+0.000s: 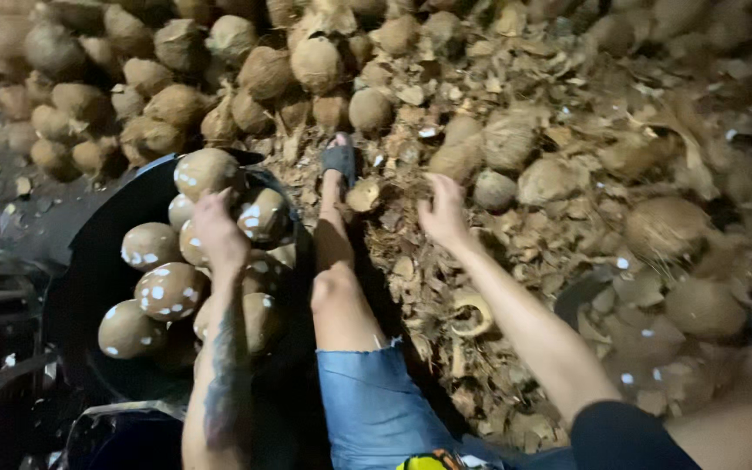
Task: The person sits on the floor and uses a curved knife to peel the husk off coconuts. They hold each coconut in their left hand and repeatedly strike the husk with the knife in their right hand, rotating the coconut until the husk is removed. The peeled coconuts are placed into a black basin to the left.
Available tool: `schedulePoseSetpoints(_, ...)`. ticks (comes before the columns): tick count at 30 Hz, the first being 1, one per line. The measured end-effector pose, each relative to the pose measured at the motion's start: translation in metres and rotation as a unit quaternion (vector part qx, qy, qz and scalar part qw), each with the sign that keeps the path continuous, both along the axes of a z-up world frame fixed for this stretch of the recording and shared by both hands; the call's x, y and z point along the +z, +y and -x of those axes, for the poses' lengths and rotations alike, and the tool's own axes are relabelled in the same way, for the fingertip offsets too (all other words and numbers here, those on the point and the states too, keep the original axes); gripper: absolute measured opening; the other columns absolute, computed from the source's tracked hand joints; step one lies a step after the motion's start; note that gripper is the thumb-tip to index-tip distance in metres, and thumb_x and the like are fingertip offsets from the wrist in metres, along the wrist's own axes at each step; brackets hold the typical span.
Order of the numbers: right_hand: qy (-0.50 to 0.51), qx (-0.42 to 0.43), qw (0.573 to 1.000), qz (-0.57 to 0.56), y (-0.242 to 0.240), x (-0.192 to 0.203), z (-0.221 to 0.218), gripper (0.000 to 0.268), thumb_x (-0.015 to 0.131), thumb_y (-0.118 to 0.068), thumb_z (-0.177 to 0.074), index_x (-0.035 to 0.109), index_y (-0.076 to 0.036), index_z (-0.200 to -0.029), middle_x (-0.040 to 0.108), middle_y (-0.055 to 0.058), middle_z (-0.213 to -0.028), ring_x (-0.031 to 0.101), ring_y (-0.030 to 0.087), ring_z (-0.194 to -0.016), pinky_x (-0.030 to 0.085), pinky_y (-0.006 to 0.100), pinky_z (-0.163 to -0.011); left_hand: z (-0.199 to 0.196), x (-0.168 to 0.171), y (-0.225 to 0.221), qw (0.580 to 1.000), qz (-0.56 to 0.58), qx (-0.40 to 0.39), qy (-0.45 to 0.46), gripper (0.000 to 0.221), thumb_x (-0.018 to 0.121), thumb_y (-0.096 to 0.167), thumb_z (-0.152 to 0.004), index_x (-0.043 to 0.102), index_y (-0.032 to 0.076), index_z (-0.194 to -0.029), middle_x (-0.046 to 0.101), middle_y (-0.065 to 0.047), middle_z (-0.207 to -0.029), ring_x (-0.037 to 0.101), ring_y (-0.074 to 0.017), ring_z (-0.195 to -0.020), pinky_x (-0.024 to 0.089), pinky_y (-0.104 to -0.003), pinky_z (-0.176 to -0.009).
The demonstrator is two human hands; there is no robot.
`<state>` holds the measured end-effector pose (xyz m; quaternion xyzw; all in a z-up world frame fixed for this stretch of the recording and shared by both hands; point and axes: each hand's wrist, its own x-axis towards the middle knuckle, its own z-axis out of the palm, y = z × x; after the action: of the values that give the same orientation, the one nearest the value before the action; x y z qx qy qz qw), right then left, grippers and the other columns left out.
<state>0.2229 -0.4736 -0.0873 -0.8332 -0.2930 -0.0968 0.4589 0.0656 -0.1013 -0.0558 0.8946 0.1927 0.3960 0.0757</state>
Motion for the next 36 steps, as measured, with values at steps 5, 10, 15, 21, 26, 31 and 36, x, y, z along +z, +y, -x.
schedulePoseSetpoints(5, 0.011, -0.192, 0.979, 0.071, -0.178, -0.051, 0.026, 0.053, 0.075, -0.005, -0.083, 0.065, -0.002, -0.135, 0.066, 0.023, -0.126, 0.062, 0.044, -0.127, 0.043, 0.050, -0.114, -0.073, 0.001, -0.126, 0.988, 0.031, -0.115, 0.103, 0.022, 0.052, 0.015, -0.112, 0.073, 0.007, -0.118, 0.063, -0.016, -0.134, 0.064, -0.0392, -0.126, 0.056, -0.052, -0.100)
schedulePoseSetpoints(10, 0.147, -0.358, 0.915, 0.116, -0.285, -0.096, 0.093, 0.055, 0.074, -0.014, -0.086, 0.065, -0.009, -0.140, 0.065, 0.022, -0.128, 0.064, 0.044, -0.125, 0.049, 0.051, -0.109, -0.153, -0.053, -0.257, 0.899, 0.381, -0.117, 0.184, 0.051, 0.055, 0.059, -0.108, 0.065, 0.013, -0.128, 0.066, -0.014, -0.145, 0.055, -0.0357, -0.141, 0.037, -0.067, -0.109)
schedulePoseSetpoints(15, 0.207, -0.387, 0.886, 0.152, -0.335, -0.128, 0.130, 0.054, 0.072, -0.022, -0.091, 0.063, -0.007, -0.143, 0.066, 0.024, -0.133, 0.063, 0.043, -0.130, 0.048, 0.051, -0.113, -0.190, -0.100, -0.304, 0.831, 0.323, -0.168, 0.420, 0.086, 0.013, 0.085, -0.107, 0.065, 0.030, -0.148, 0.044, 0.001, -0.169, 0.027, -0.0321, -0.162, 0.019, -0.075, -0.121)
schedulePoseSetpoints(21, 0.465, -0.281, 0.754, 0.369, -0.352, -0.159, 0.159, 0.014, 0.071, -0.017, -0.076, 0.065, -0.013, -0.064, 0.074, 0.020, -0.109, 0.053, 0.042, -0.137, 0.024, 0.061, -0.133, -0.259, -0.135, -0.313, 0.774, 0.264, -0.097, 0.567, 0.123, 0.063, 0.080, -0.087, 0.003, 0.013, -0.171, 0.014, -0.025, -0.175, 0.014, -0.0413, -0.163, 0.016, -0.069, -0.128)
schedulePoseSetpoints(26, 0.555, -0.248, 0.675, 0.418, -0.350, -0.184, 0.187, 0.072, 0.073, -0.038, -0.081, 0.038, -0.013, -0.138, 0.066, 0.021, -0.137, 0.072, 0.046, -0.118, 0.058, 0.053, -0.096, -0.309, -0.159, -0.310, 0.793, 0.342, -0.098, 0.495, 0.141, 0.104, 0.053, -0.046, 0.026, 0.026, -0.159, 0.031, -0.018, -0.162, 0.040, -0.0398, -0.150, 0.035, -0.057, -0.122)
schedulePoseSetpoints(31, 0.489, -0.307, 0.692, 0.433, -0.345, -0.186, 0.192, 0.073, 0.075, -0.044, -0.073, 0.049, -0.015, -0.134, 0.078, 0.019, -0.114, 0.077, 0.044, -0.105, 0.059, 0.055, -0.088, -0.314, -0.165, -0.309, 0.806, 0.411, -0.117, 0.409, 0.123, 0.107, 0.040, -0.045, 0.043, 0.035, -0.149, 0.046, -0.023, -0.145, 0.057, -0.0472, -0.132, 0.049, -0.056, -0.112)
schedulePoseSetpoints(36, 0.602, -0.318, 0.663, 0.311, -0.327, -0.168, 0.182, 0.043, 0.068, -0.036, -0.082, 0.073, -0.020, -0.122, 0.080, 0.018, -0.120, 0.072, 0.045, -0.115, 0.057, 0.049, -0.092, -0.286, -0.139, -0.301, 0.821, 0.399, -0.151, 0.380, 0.104, 0.103, 0.046, -0.053, 0.049, 0.022, -0.139, 0.059, -0.021, -0.129, 0.066, -0.0401, -0.121, 0.054, -0.053, -0.103)
